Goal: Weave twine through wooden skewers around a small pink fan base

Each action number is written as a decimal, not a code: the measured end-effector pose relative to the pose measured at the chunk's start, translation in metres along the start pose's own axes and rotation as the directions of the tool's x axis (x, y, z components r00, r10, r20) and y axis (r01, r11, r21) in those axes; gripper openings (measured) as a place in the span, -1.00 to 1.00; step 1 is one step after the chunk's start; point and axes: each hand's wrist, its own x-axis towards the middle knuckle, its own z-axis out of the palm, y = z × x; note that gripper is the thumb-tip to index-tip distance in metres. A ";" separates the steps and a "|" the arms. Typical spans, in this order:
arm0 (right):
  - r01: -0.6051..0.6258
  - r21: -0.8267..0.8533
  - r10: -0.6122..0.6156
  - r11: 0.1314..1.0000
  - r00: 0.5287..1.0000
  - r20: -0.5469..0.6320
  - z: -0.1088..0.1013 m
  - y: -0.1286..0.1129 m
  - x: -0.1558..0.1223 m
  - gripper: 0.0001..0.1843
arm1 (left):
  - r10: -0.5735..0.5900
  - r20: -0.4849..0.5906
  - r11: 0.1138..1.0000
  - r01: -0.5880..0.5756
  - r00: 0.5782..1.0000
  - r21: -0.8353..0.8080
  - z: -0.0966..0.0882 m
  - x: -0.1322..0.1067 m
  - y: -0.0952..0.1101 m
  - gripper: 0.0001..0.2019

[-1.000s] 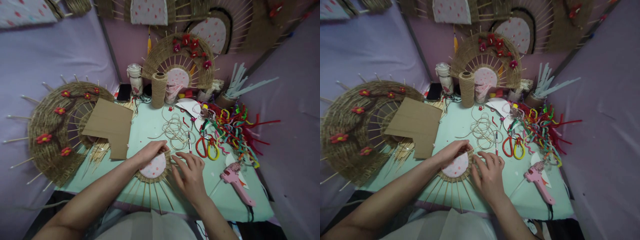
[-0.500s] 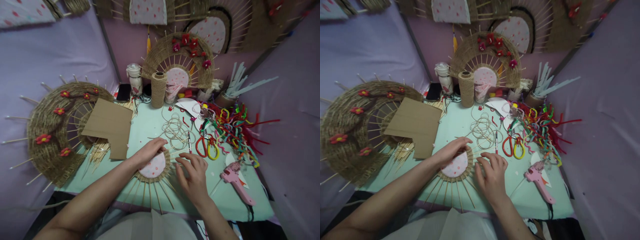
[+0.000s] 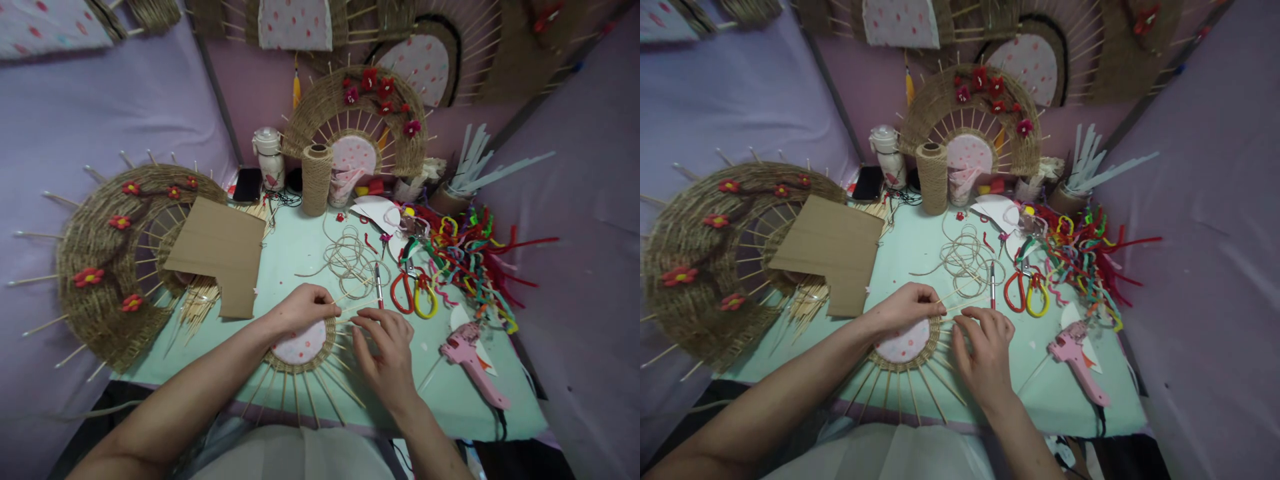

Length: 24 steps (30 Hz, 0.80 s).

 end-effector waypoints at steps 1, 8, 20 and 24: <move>0.000 0.003 0.000 1.000 1.000 0.000 0.000 -0.001 0.000 -0.87 | -0.002 -0.018 1.000 0.002 1.000 0.011 0.001 0.000 0.000 -0.73; -0.007 0.017 0.007 1.000 1.000 0.008 0.003 -0.001 0.002 -0.87 | -0.004 -0.040 0.992 -0.001 0.999 -0.127 -0.001 -0.008 0.003 -0.43; -0.035 0.011 0.034 0.999 0.999 0.042 0.003 0.003 -0.003 -0.86 | -0.016 -0.033 0.998 0.019 0.999 0.068 0.003 -0.004 -0.006 -0.68; -0.028 0.008 0.028 1.000 0.999 0.036 0.002 0.004 -0.003 -0.85 | -0.058 -0.026 0.995 0.060 0.998 0.083 0.001 -0.007 -0.003 -0.63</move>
